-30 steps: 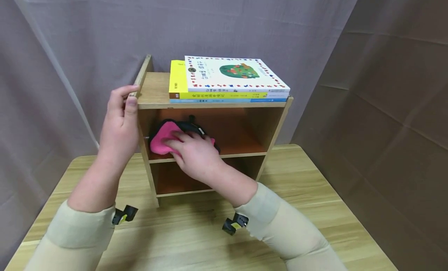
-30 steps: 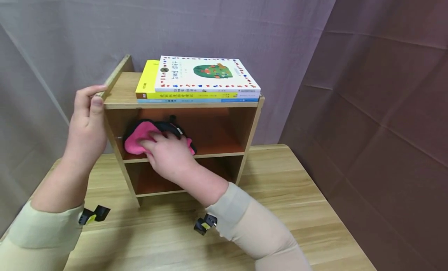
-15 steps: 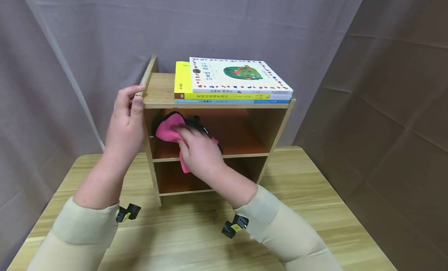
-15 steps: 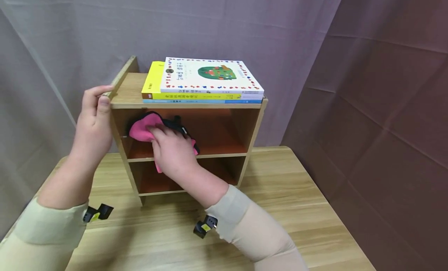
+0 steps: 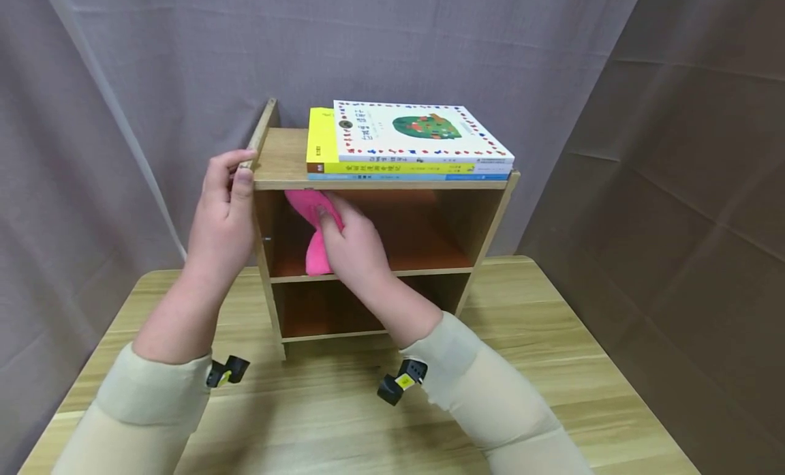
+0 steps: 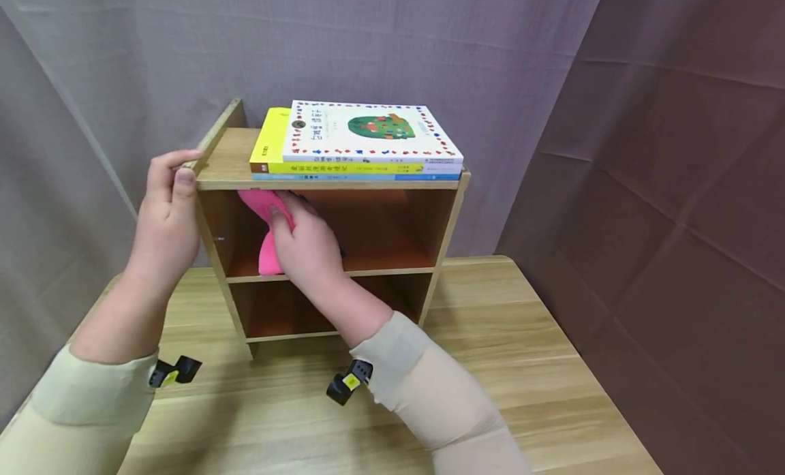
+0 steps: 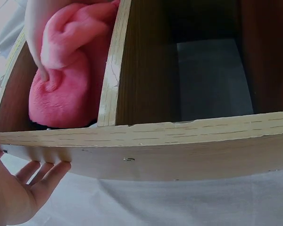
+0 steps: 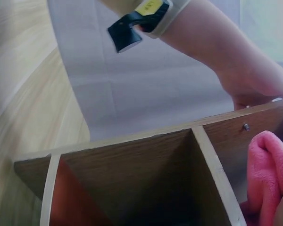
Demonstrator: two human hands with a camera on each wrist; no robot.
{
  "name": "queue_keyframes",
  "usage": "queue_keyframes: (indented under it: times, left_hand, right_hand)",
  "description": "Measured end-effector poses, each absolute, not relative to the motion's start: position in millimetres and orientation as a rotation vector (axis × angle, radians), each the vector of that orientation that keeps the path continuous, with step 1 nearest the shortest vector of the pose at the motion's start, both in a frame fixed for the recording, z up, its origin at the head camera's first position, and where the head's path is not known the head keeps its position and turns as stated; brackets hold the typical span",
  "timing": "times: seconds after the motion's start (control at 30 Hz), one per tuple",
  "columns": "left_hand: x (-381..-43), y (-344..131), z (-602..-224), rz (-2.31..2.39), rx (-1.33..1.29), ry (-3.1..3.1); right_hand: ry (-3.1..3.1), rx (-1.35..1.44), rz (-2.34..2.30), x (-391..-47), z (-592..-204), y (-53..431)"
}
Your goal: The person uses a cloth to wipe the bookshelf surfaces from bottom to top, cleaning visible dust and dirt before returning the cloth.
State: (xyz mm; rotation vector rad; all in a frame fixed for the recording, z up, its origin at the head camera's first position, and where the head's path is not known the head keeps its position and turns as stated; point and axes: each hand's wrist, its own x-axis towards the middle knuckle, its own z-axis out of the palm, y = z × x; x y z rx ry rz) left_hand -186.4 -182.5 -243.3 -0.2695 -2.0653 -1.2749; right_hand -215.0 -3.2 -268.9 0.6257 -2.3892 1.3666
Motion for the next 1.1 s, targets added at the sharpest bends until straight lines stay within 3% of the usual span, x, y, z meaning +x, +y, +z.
queue_keyframes:
  times: [0.27, 0.57, 1.1]
  left_hand:
    - [-187.1, -181.7, -243.8, -1.269, -0.27, -2.069]
    - [-187.1, -180.3, -244.0, -1.282, -0.286, -2.044]
    - [-189.7, -181.4, -246.1, -1.318, -0.293, -2.011]
  right_hand:
    - [-2.259, 0.58, 1.641, -215.3, -262.6, -14.8]
    - [-2.215, 0.718, 1.676, -208.1, -263.7, -31.5]
    - [-2.482, 0.946, 1.136, -206.8, -282.3, -38.6]
